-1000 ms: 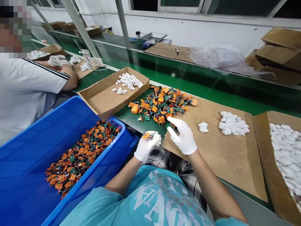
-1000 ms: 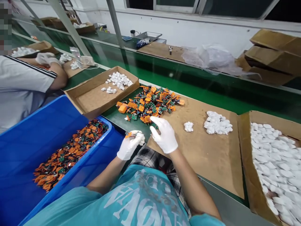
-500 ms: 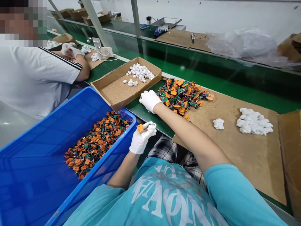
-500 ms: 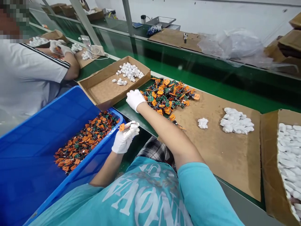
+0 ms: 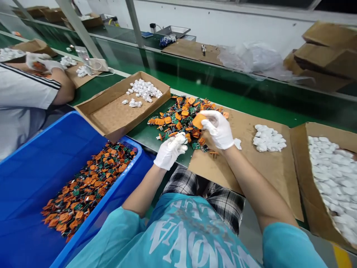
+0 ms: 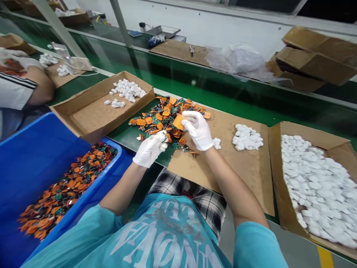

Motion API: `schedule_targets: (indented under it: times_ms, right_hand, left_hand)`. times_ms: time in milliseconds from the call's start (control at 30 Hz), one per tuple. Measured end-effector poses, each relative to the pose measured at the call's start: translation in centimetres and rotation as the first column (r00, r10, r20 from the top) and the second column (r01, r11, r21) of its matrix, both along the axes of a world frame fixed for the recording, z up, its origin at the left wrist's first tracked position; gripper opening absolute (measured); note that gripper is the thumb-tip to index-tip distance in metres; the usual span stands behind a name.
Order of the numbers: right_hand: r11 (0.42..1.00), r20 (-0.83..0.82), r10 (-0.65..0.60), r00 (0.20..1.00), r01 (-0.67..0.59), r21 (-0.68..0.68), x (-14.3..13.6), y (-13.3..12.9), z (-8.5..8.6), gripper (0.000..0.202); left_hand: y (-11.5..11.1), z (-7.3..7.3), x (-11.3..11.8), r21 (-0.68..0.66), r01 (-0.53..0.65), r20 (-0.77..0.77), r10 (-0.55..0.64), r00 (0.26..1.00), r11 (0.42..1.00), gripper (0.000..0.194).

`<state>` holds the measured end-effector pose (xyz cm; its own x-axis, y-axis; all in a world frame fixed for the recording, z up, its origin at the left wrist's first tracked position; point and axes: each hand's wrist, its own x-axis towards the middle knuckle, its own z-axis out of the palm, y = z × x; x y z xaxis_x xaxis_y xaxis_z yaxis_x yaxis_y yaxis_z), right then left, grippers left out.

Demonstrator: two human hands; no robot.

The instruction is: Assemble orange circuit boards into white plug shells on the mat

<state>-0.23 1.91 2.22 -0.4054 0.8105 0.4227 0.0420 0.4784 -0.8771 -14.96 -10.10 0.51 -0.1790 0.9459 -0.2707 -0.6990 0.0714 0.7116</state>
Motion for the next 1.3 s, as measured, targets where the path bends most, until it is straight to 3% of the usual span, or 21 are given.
schedule_targets:
  times_ms: [133, 267, 433, 633, 867, 1067, 1300]
  right_hand:
    - [0.972, -0.204, -0.038, 0.978, -0.011, -0.234, 6.3, 0.1, -0.1, 0.051]
    - [0.937, -0.320, -0.129, 0.939, 0.010, -0.349, 10.7, 1.2, 0.0, 0.050]
    - [0.891, -0.399, -0.224, 0.889, 0.021, -0.453, 13.6, 3.2, -1.0, 0.043]
    - [0.872, -0.353, -0.156, 0.922, -0.039, -0.488, 13.3, 3.8, -2.4, 0.040]
    - [0.854, -0.341, -0.107, 0.934, -0.089, -0.513, 12.8, 3.0, -2.0, 0.039]
    - [0.842, -0.188, -0.097, 0.977, -0.020, -0.539, 12.9, 2.9, -1.9, 0.044]
    - [0.877, -0.296, -0.064, 0.953, -0.088, -0.473, 12.9, 2.8, -1.8, 0.043]
  left_hand:
    - [4.7, 2.4, 3.3, 0.062, 0.182, -0.068, -0.178, 0.982, 0.981, 0.045]
    - [9.7, 4.5, 6.6, 0.094, 0.343, -0.203, -0.319, 0.926, 0.935, 0.047]
    - [13.6, 4.3, 10.2, 0.126, 0.401, -0.296, -0.352, 0.888, 0.907, 0.047]
    - [13.7, 2.3, 10.8, 0.065, 0.401, -0.331, -0.360, 0.872, 0.914, 0.045]
    - [13.9, 2.3, 10.1, 0.026, 0.389, -0.382, -0.351, 0.855, 0.921, 0.044]
    - [13.9, 1.9, 10.3, -0.010, 0.404, -0.454, -0.364, 0.813, 0.915, 0.047]
    - [13.9, 1.3, 9.9, 0.014, 0.394, -0.600, -0.308, 0.738, 0.919, 0.047]
